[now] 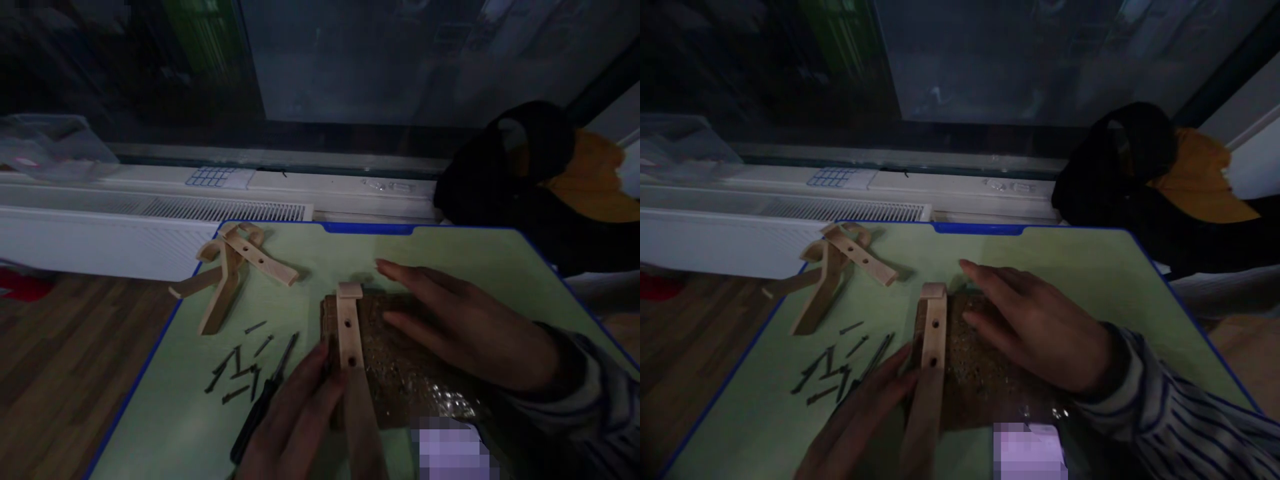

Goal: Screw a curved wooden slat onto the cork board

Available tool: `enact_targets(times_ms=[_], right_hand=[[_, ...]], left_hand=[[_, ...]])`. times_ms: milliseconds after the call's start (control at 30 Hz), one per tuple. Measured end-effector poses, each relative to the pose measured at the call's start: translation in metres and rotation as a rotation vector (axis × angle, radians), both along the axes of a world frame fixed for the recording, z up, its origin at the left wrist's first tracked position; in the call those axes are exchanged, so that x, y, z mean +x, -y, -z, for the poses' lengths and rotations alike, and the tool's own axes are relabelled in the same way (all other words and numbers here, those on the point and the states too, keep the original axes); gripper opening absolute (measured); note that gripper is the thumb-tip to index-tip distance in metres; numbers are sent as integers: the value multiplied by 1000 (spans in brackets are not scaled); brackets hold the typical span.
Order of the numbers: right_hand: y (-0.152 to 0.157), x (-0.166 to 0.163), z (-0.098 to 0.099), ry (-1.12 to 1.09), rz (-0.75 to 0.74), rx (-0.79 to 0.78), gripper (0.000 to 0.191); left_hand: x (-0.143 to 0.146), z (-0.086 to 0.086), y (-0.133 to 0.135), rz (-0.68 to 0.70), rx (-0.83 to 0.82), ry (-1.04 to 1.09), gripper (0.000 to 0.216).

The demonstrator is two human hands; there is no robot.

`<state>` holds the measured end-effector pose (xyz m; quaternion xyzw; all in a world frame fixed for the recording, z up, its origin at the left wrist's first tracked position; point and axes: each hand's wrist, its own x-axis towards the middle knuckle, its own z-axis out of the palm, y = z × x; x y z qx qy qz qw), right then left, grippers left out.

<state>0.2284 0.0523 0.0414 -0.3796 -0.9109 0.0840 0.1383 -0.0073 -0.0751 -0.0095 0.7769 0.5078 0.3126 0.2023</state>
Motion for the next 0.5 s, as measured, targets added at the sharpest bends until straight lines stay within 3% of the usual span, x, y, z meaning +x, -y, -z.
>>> enact_targets(times_ms=[167, 267, 500], right_hand=[[43, 49, 7, 202, -73, 72, 65], [57, 61, 16, 266, -67, 93, 66], [26, 58, 11, 304, -113, 0, 53]], left_hand=[[9, -1, -2, -263, -76, 8, 40], [18, 1, -6, -183, -142, -27, 37], [26, 1, -16, -217, -114, -9, 35]])
